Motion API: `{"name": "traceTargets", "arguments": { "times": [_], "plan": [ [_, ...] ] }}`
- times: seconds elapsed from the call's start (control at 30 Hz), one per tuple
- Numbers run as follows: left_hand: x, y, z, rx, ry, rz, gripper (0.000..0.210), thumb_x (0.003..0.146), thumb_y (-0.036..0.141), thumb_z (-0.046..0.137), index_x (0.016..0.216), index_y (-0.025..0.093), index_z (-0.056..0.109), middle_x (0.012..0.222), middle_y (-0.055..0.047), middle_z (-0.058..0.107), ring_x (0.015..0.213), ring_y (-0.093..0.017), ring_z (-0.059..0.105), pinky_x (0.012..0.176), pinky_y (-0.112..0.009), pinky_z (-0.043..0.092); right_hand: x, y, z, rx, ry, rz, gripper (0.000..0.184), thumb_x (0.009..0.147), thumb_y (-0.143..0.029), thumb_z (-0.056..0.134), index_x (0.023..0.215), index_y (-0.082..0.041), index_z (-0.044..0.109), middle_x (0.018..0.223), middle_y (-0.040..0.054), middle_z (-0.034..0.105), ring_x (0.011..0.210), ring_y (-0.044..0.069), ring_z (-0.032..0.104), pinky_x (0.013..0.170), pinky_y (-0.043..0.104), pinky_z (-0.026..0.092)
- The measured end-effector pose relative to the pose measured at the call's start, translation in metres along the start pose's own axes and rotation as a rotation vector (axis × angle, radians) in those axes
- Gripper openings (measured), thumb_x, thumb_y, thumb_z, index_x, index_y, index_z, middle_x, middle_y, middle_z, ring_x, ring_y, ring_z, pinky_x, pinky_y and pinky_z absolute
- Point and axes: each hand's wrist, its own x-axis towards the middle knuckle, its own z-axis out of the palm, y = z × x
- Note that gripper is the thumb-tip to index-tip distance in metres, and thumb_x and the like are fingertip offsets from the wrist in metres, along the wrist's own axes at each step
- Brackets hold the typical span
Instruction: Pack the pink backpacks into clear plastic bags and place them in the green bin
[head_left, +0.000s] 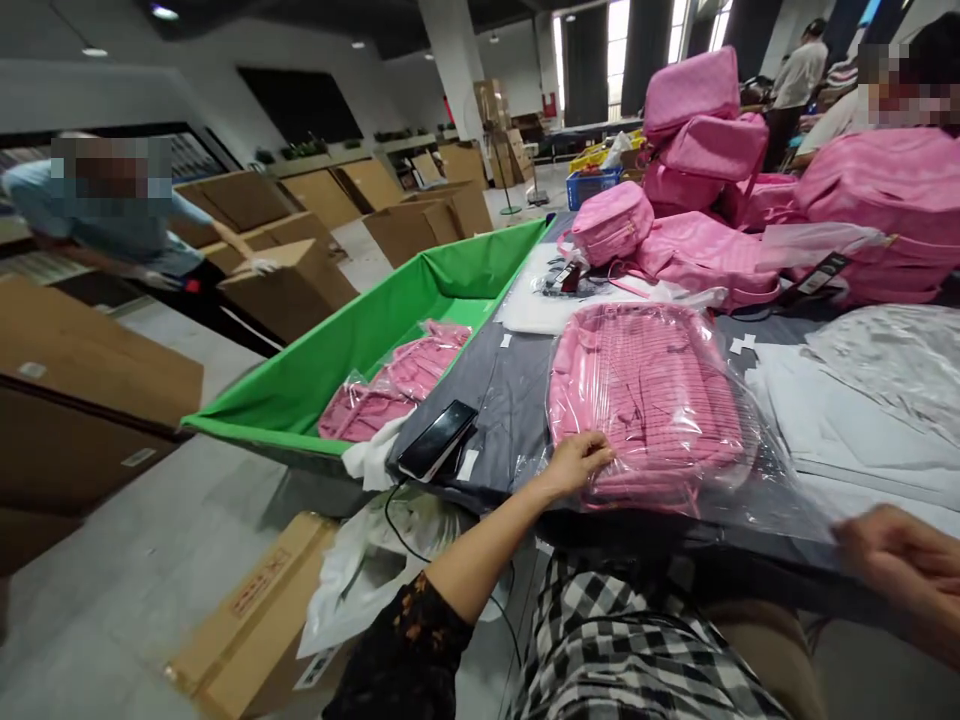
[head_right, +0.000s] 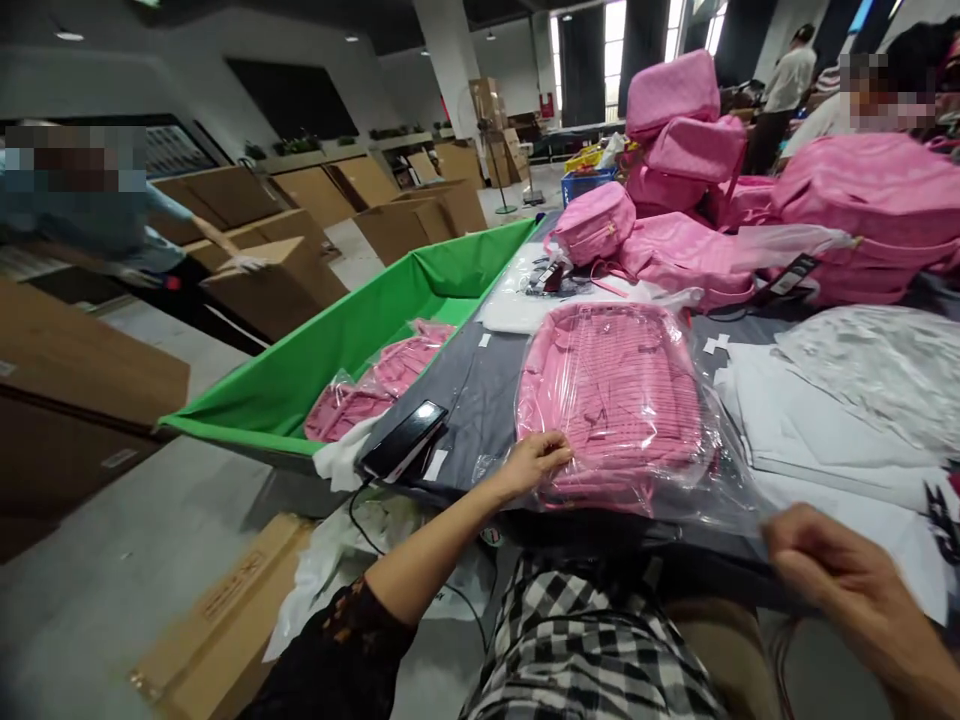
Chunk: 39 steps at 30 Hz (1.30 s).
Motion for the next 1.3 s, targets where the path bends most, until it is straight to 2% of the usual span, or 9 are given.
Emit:
{"name": "traceTargets", "arguments": {
  "times": [0.1,0.17,0.3,0.43,0.67,0.77,1.03,1.13,1.3],
  "plan": [
    [0.002,-0.001,0.000,-0.031,-0.006,0.011,0.025,0.085,0.040,0.063,0.073,0.019,0.057,0.065,0.006,0.051,0.064,-0.011,0.046,0.063,-0.024,0.034,0.055,-0.063,0.022,-0.210,-0.509,-0.377,0.044,0.094,-0.064,0.052,0.072,-0.025,0.054,0.064,0.0017,0.055,0.057,0.017,0.048,0.056,0.030,0.038],
    [0.004,-0.002,-0.001,-0.046,-0.009,0.016,0.026,0.085,0.039,0.063,0.070,0.019,0.055,0.063,0.006,0.050,0.063,-0.011,0.045,0.062,-0.024,0.035,0.091,-0.087,0.041,-0.413,-0.587,-0.550,0.037,0.099,-0.051,0.048,0.073,-0.024,0.051,0.064,0.0000,0.056,0.056,0.015,0.045,0.057,0.029,0.031],
    [0.005,-0.001,-0.001,-0.044,-0.017,0.020,0.025,0.086,0.038,0.062,0.072,0.019,0.056,0.064,0.006,0.052,0.064,-0.012,0.048,0.063,-0.024,0.036,0.146,-0.091,0.065,-0.816,-0.546,-0.577,0.023,0.092,-0.034,0.058,0.073,-0.023,0.050,0.062,-0.0008,0.058,0.055,0.014,0.046,0.056,0.029,0.020],
    [0.004,0.001,0.000,0.014,-0.005,0.023,0.025,0.088,0.037,0.059,0.071,0.019,0.054,0.063,0.006,0.050,0.063,-0.012,0.047,0.063,-0.024,0.034,0.171,-0.077,0.062,-0.772,-0.522,-0.409,0.023,0.090,-0.044,0.064,0.081,-0.025,0.055,0.072,-0.0009,0.068,0.063,0.016,0.058,0.058,0.027,0.028],
    [0.005,0.001,0.002,0.033,-0.023,0.025,0.025,0.087,0.035,0.058,0.068,0.020,0.051,0.062,0.006,0.049,0.062,-0.012,0.045,0.061,-0.024,0.033,0.135,-0.065,0.048,-0.823,-0.016,-0.293,0.012,0.096,-0.034,0.051,0.088,-0.025,0.053,0.081,0.0041,0.069,0.064,0.019,0.060,0.057,0.028,0.031],
    [0.007,0.000,0.002,0.056,-0.020,0.031,0.026,0.087,0.035,0.059,0.068,0.020,0.050,0.062,0.006,0.047,0.062,-0.011,0.043,0.061,-0.024,0.032,0.111,-0.062,0.063,-0.702,-0.142,-0.466,0.019,0.097,-0.041,0.052,0.088,-0.025,0.053,0.083,0.0033,0.069,0.070,0.018,0.062,0.062,0.028,0.034],
    [-0.008,0.019,-0.012,0.234,-0.004,0.170,0.025,0.092,0.043,0.066,0.099,0.019,0.065,0.087,0.000,0.065,0.081,-0.017,0.059,0.080,-0.030,0.044,0.157,-0.053,0.081,-0.604,-0.608,-0.268,0.054,0.066,-0.068,0.077,0.074,-0.025,0.046,0.066,-0.0031,0.055,0.062,0.016,0.050,0.057,0.028,0.027],
    [-0.034,0.020,-0.029,0.584,0.109,0.291,0.037,0.095,0.044,0.068,0.124,0.022,0.062,0.109,-0.008,0.070,0.102,-0.024,0.062,0.109,-0.045,0.032,0.163,-0.046,0.082,-0.575,-0.635,-0.251,0.055,0.062,-0.067,0.078,0.073,-0.025,0.044,0.067,-0.0041,0.052,0.062,0.015,0.047,0.058,0.028,0.026],
    [-0.050,0.007,-0.056,0.737,0.116,0.090,0.023,0.102,0.037,0.058,0.094,0.020,0.070,0.093,-0.005,0.073,0.095,-0.023,0.061,0.107,-0.047,0.025,0.153,-0.039,0.085,-0.524,-0.592,-0.208,0.054,0.063,-0.065,0.077,0.076,-0.024,0.044,0.070,-0.0043,0.053,0.067,0.015,0.048,0.060,0.028,0.026]
  ]
}}
